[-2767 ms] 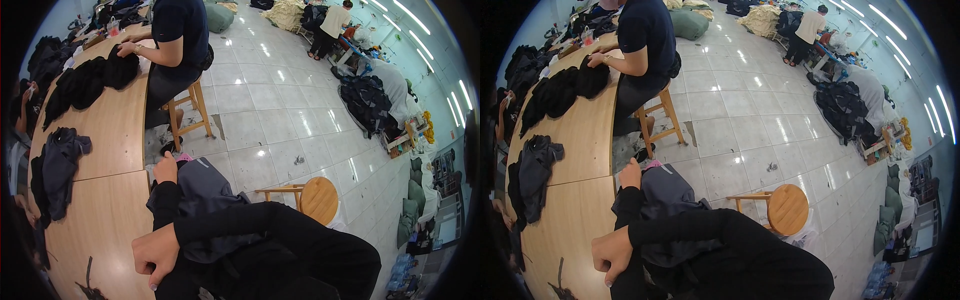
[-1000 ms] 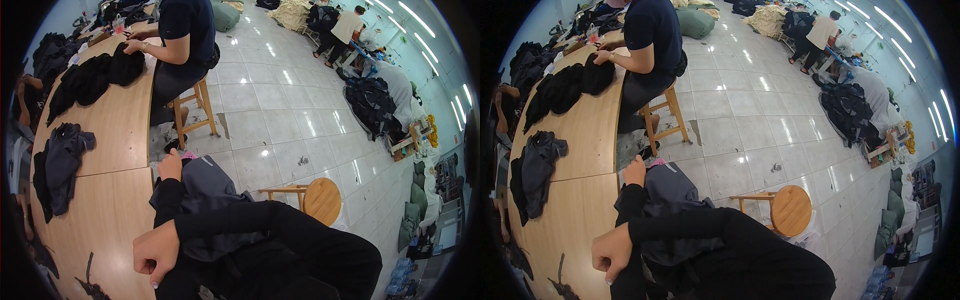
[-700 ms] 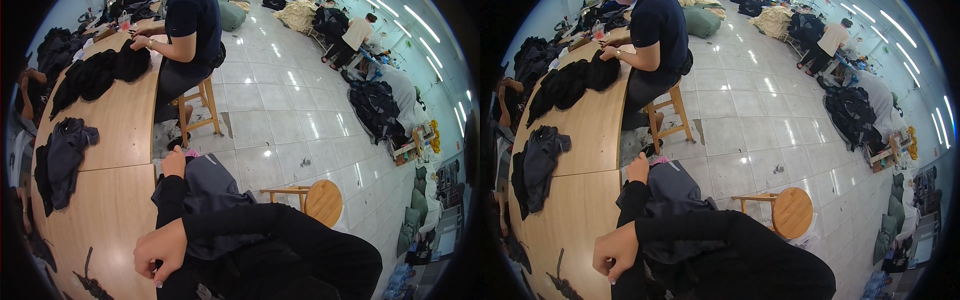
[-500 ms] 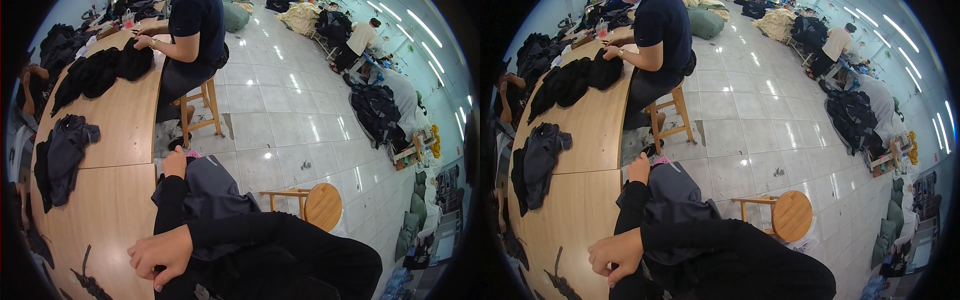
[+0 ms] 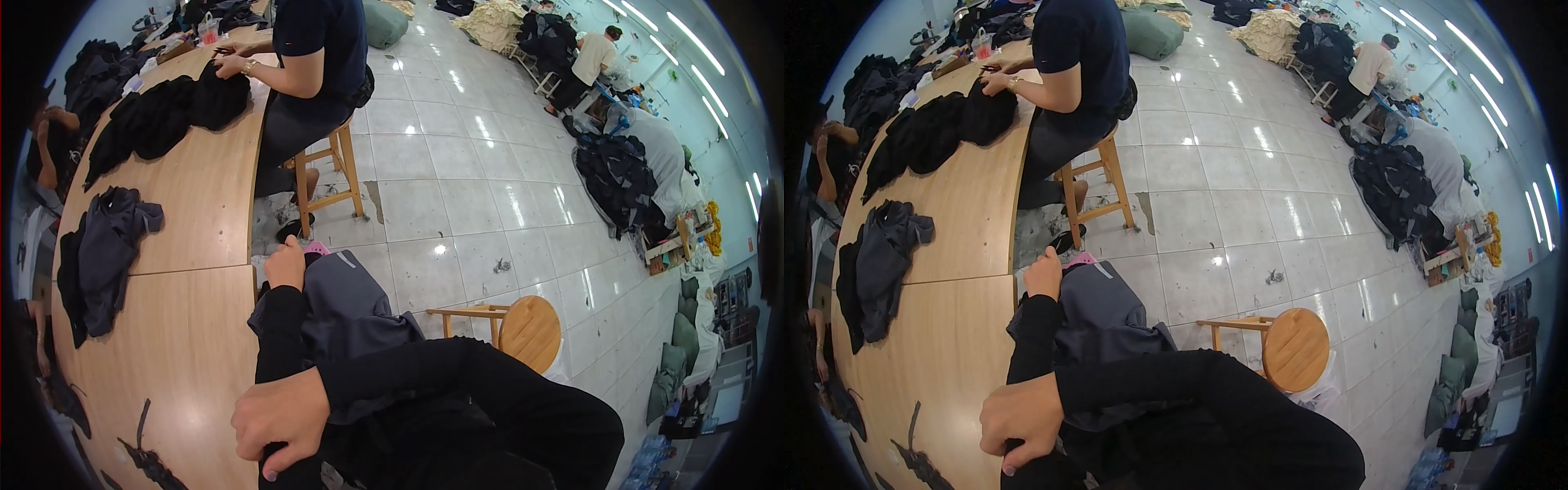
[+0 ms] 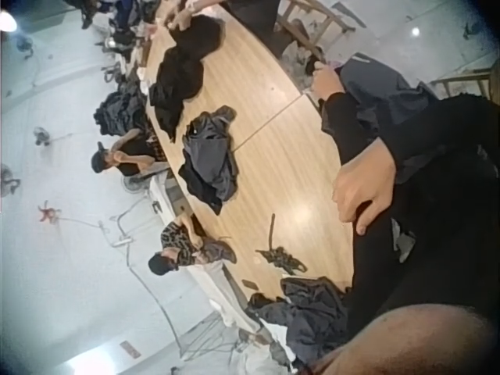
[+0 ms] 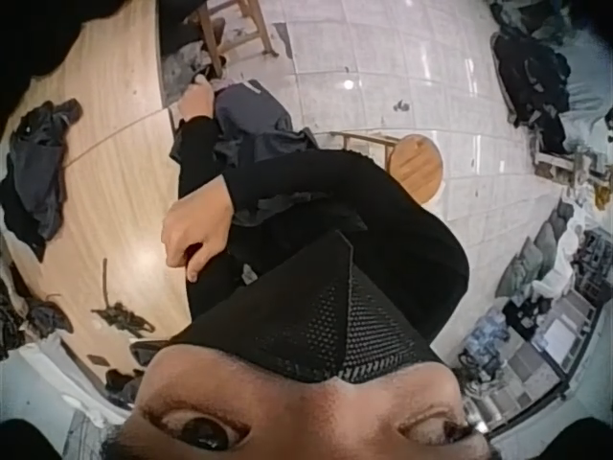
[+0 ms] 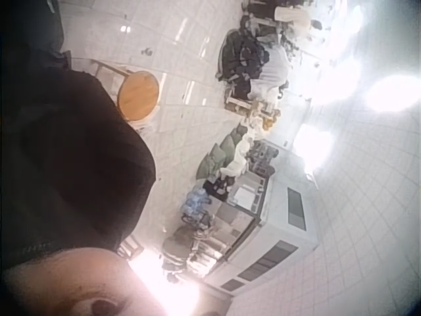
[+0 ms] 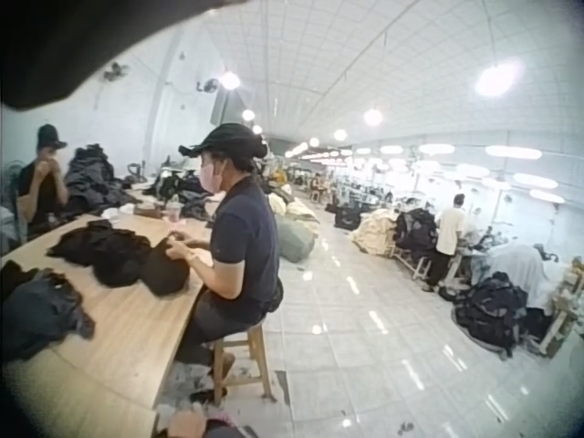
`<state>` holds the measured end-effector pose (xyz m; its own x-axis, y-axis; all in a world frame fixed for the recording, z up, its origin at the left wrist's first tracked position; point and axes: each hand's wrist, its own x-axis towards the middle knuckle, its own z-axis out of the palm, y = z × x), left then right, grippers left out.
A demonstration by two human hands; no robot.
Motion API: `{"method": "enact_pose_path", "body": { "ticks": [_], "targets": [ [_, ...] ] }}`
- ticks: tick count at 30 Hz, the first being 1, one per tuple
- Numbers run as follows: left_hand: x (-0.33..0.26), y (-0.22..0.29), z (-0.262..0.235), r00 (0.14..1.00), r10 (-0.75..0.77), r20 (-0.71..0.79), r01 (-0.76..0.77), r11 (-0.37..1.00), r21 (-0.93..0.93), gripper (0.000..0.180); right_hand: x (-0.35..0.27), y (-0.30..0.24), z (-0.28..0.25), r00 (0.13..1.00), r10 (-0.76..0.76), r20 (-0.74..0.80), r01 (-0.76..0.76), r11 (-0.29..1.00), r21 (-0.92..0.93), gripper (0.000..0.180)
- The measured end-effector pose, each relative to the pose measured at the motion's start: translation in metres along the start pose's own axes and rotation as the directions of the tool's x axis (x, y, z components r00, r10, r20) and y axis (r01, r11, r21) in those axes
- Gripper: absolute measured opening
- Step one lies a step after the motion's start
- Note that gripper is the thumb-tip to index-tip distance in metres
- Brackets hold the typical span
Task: The recorder uses a small pair of snips to trim excess threads from the waistband and seams of a pair of grey athletic shorts.
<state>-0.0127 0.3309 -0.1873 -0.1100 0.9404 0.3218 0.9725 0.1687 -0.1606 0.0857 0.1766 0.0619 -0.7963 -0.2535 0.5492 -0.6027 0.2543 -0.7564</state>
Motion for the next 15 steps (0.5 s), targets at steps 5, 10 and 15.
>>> {"method": "enact_pose_path", "body": {
  "ticks": [5, 10, 15],
  "targets": [
    [0.002, 0.004, 0.001, 1.0, 0.011, 0.021, -0.011, 1.0, -0.009, 0.011, 0.019, -0.011, 0.029, 0.958, -0.155, -0.241, 0.179, 0.98, 0.083, 0.024],
    [-0.002, 0.002, 0.003, 1.0, -0.015, 0.013, 0.015, 1.0, -0.006, 0.011, 0.003, -0.012, 0.004, 0.997, 0.067, 0.045, -0.067, 0.998, 0.007, 0.021],
    [0.001, -0.001, -0.001, 0.999, 0.014, 0.038, -0.013, 0.999, -0.033, 0.011, 0.02, -0.026, 0.033, 0.935, -0.171, -0.311, 0.202, 0.977, 0.068, 0.026]
  ]
}}
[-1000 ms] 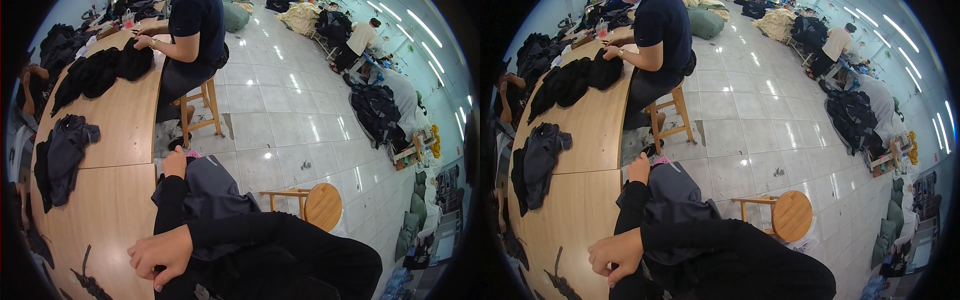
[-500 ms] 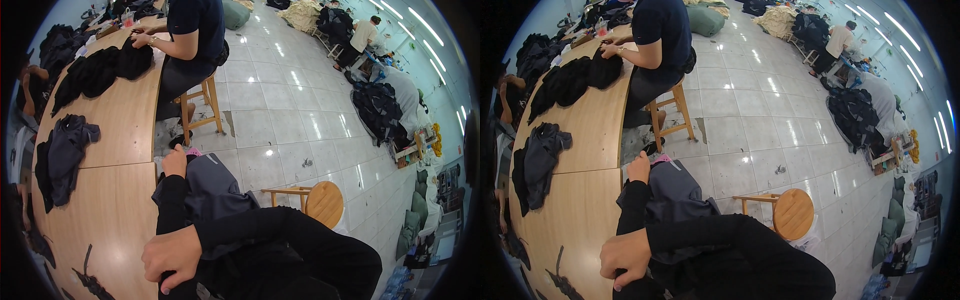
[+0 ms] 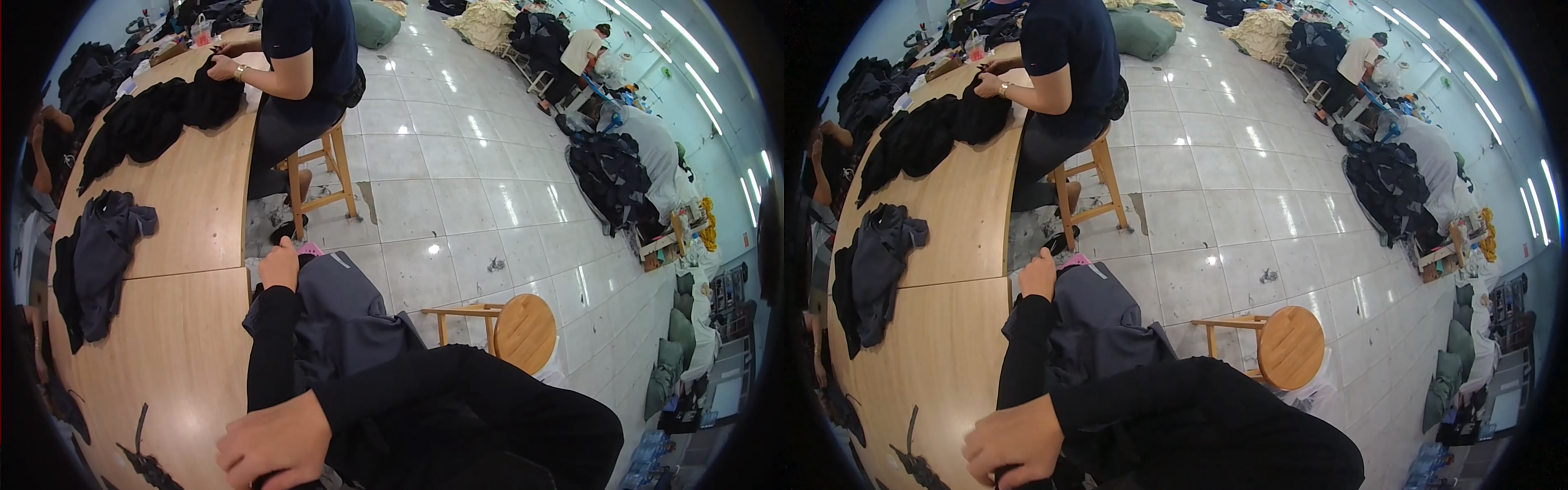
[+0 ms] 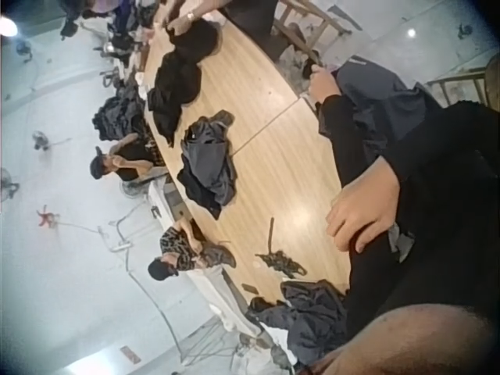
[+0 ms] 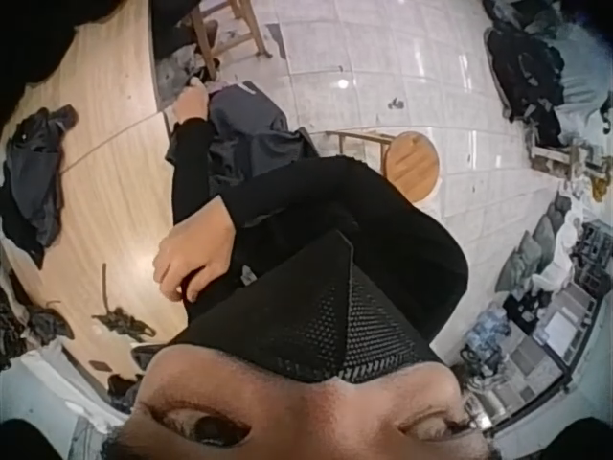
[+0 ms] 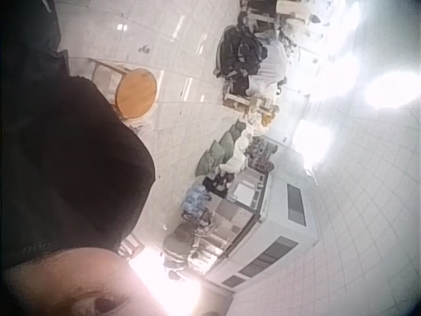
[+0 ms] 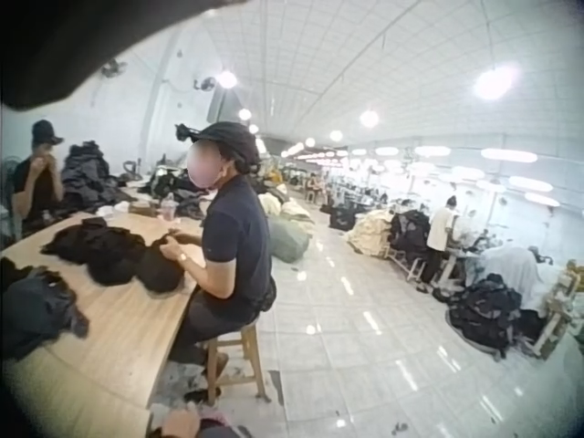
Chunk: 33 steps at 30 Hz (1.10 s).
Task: The recorder uses a small pair of snips to trim excess threads from the waistband and seams of a pair of grey athletic shorts.
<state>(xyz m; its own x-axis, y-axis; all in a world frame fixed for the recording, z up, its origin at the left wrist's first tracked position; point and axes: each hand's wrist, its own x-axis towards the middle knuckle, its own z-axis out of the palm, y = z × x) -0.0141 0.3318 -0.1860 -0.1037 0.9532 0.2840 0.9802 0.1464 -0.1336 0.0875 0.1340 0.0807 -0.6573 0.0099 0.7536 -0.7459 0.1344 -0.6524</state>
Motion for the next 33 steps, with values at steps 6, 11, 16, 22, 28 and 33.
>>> {"method": "enact_pose_path", "body": {
  "ticks": [6, 11, 16, 22, 28, 33],
  "targets": [
    [-0.002, 0.003, -0.001, 1.0, -0.021, 0.001, 0.021, 1.0, 0.0, 0.011, -0.03, 0.012, -0.029, 0.969, 0.121, 0.216, -0.087, 0.983, -0.162, 0.024],
    [-0.003, 0.002, 0.002, 1.0, -0.016, 0.019, 0.016, 1.0, -0.001, 0.01, -0.023, -0.017, -0.015, 0.999, -0.037, -0.005, 0.035, 0.977, -0.211, 0.027],
    [0.0, 0.002, 0.002, 1.0, -0.026, 0.003, 0.026, 0.999, 0.021, 0.01, -0.058, -0.009, -0.041, 0.935, 0.212, 0.284, -0.095, 0.922, -0.375, 0.04],
    [-0.002, 0.0, -0.001, 0.996, -0.04, 0.082, 0.043, 0.999, -0.029, 0.01, -0.064, -0.018, -0.03, 0.993, -0.088, 0.079, 0.115, 0.87, -0.479, 0.037],
    [0.005, 0.001, -0.009, 0.981, -0.05, 0.187, 0.074, 0.989, -0.125, 0.012, -0.105, 0.002, -0.032, 0.991, 0.049, 0.122, 0.035, 0.795, -0.606, 0.008],
    [0.002, -0.004, -0.01, 0.974, -0.064, 0.219, 0.084, 0.993, -0.085, 0.012, -0.097, -0.008, -0.008, 0.968, -0.207, -0.141, 0.028, 0.65, -0.759, 0.014]
  ]
}}
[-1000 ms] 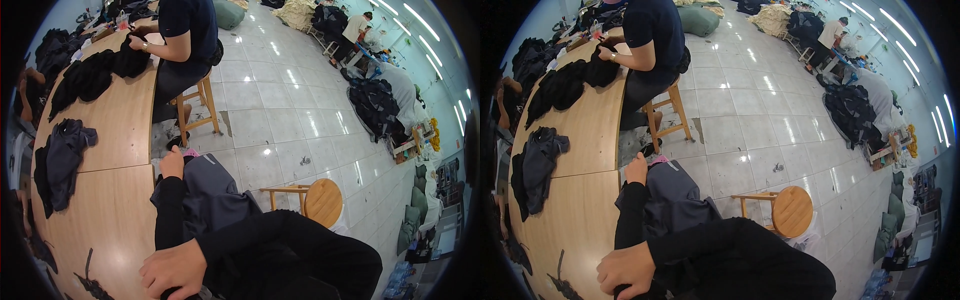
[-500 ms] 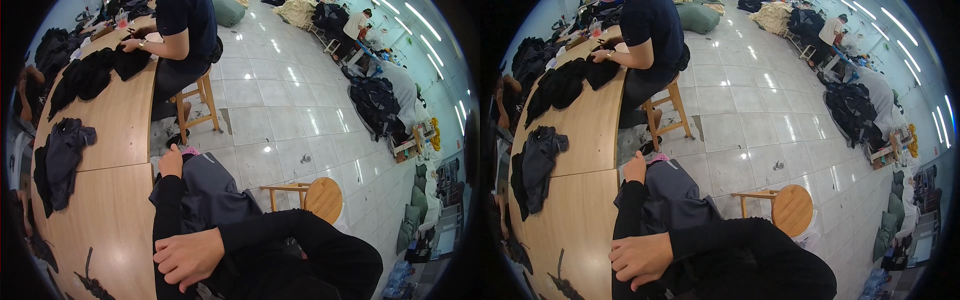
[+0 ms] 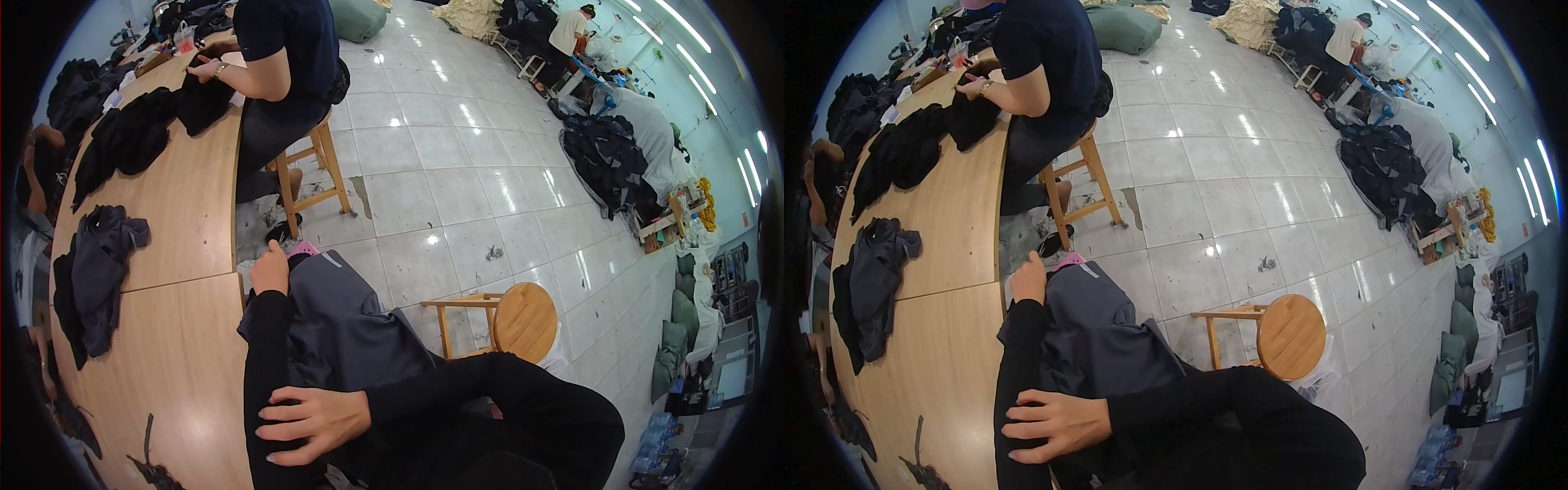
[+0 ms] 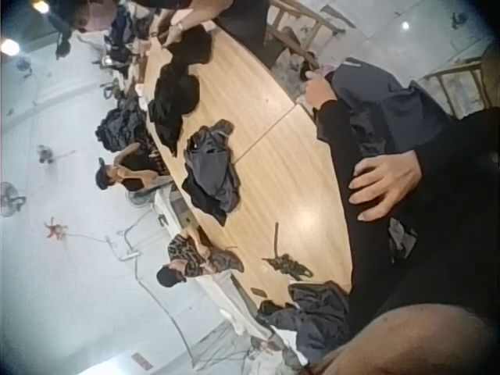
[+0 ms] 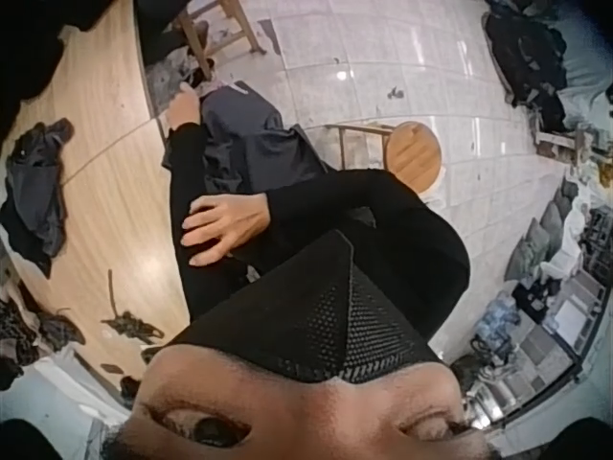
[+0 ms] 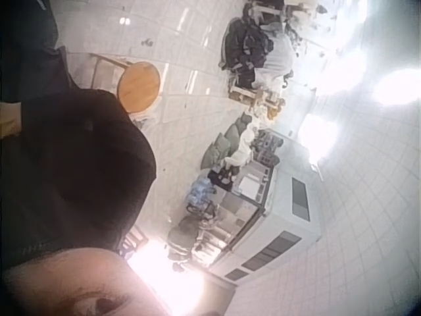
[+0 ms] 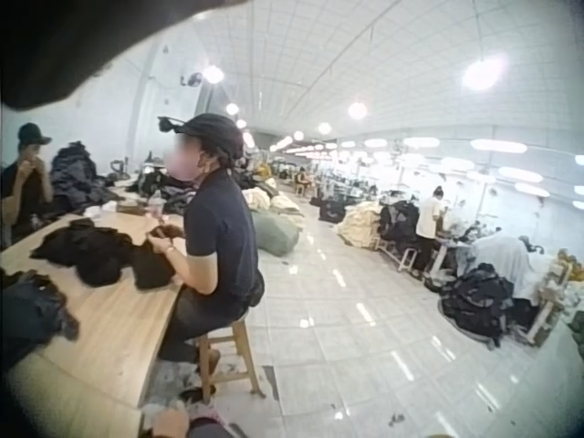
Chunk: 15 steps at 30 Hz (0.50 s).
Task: The recorder uses a small pair of snips to trim excess threads from the waistband and seams of a pair of grey athletic shorts.
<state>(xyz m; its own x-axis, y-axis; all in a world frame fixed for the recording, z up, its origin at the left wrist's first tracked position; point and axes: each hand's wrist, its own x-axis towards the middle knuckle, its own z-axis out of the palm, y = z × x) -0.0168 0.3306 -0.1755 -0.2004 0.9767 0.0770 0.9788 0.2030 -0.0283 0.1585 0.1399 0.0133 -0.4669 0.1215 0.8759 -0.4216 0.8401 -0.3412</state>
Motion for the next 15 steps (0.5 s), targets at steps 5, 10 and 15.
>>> {"method": "enact_pose_path", "body": {
  "ticks": [5, 10, 15],
  "targets": [
    [0.001, 0.007, -0.004, 0.998, -0.007, 0.06, 0.011, 0.997, -0.072, 0.015, -0.034, 0.007, 0.005, 0.954, 0.171, 0.245, -0.158, 0.985, -0.074, 0.019],
    [0.0, -0.002, -0.004, 0.996, -0.024, 0.084, 0.028, 0.998, -0.047, 0.014, -0.007, -0.001, -0.003, 0.998, 0.041, -0.046, -0.048, 0.985, -0.166, 0.026],
    [0.006, 0.005, -0.007, 0.998, 0.004, 0.068, 0.0, 0.999, -0.053, 0.015, -0.036, 0.009, -0.001, 0.934, 0.225, 0.278, -0.199, 0.973, -0.118, 0.026]
  ]
}}
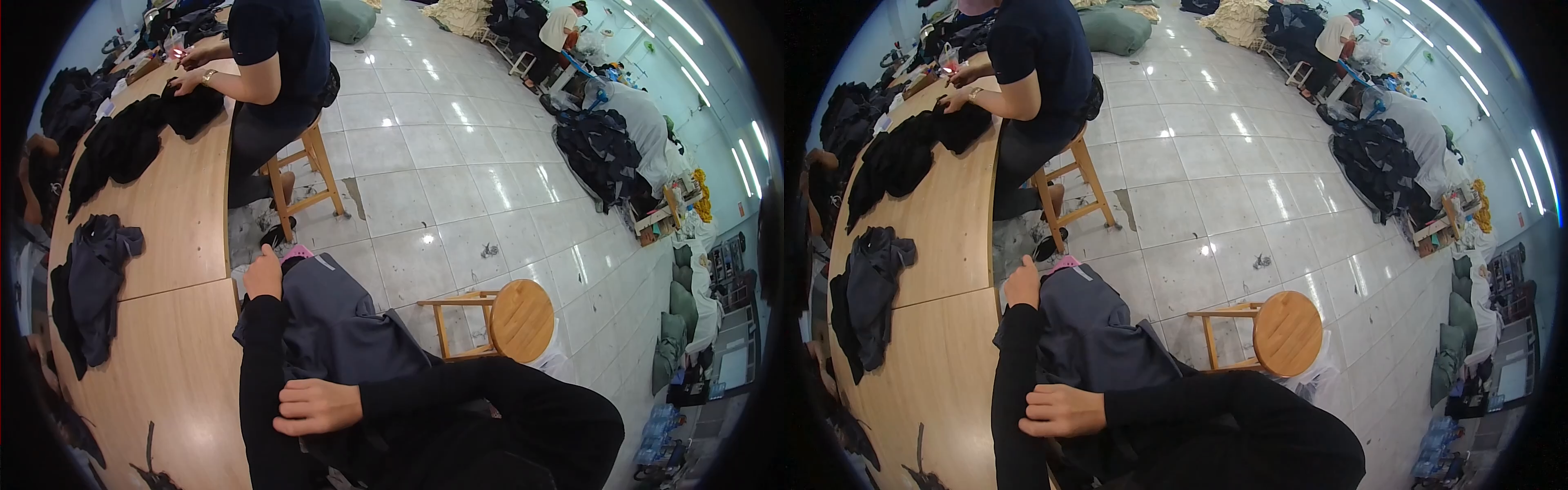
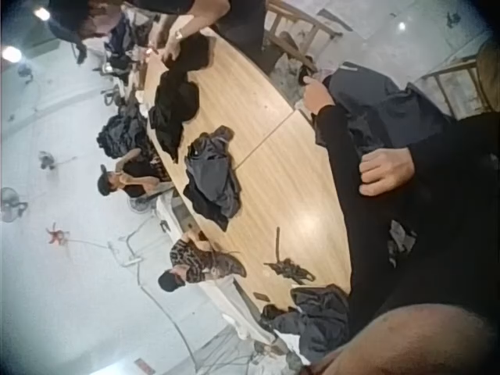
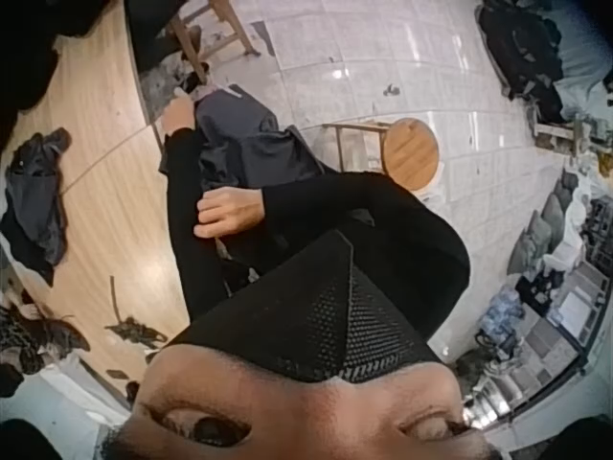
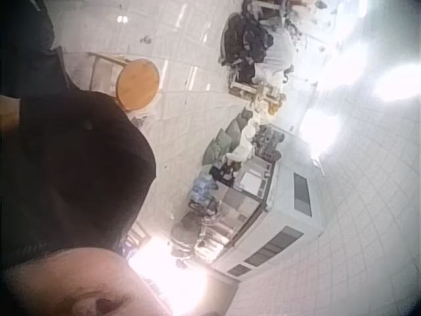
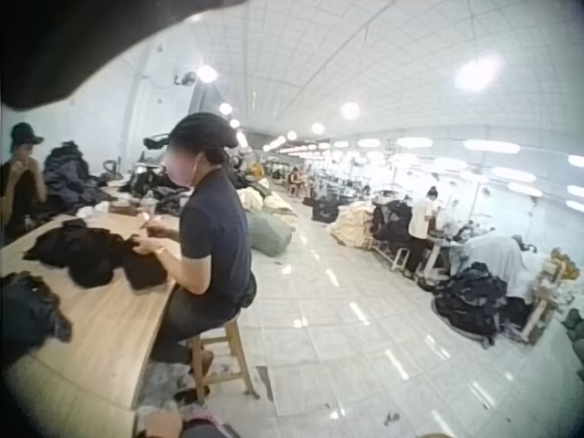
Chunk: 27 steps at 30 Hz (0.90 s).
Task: The recorder uses a small pair of snips to trim excess threads from the waistband and seams of a pair of grey athletic shorts.
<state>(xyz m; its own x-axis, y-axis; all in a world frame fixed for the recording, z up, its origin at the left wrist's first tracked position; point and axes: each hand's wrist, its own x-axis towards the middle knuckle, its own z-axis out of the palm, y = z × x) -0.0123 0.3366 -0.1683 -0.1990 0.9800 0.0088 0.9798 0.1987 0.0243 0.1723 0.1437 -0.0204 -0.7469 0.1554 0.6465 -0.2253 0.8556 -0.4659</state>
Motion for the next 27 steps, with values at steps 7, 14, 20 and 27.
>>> {"method": "enact_pose_path", "body": {
  "ticks": [7, 14, 20, 27],
  "targets": [
    [-0.004, -0.003, 0.003, 1.0, -0.009, 0.001, 0.009, 1.0, 0.003, 0.015, 0.028, -0.013, -0.009, 0.938, -0.185, -0.293, 0.16, 0.981, -0.108, 0.022],
    [-0.002, -0.002, 0.003, 1.0, 0.002, -0.012, -0.003, 1.0, -0.011, 0.015, 0.009, -0.006, 0.003, 0.991, -0.116, -0.071, 0.116, 0.993, -0.011, 0.016],
    [-0.003, -0.005, 0.002, 1.0, -0.019, -0.004, 0.019, 1.0, -0.01, 0.013, 0.023, -0.013, 0.003, 0.957, -0.149, -0.25, 0.178, 0.979, 0.097, 0.013],
    [-0.005, -0.01, 0.001, 1.0, -0.028, 0.004, 0.028, 1.0, -0.015, 0.014, 0.033, -0.019, -0.002, 0.903, -0.212, -0.375, 0.233, 0.972, 0.012, 0.018]
  ]
}}
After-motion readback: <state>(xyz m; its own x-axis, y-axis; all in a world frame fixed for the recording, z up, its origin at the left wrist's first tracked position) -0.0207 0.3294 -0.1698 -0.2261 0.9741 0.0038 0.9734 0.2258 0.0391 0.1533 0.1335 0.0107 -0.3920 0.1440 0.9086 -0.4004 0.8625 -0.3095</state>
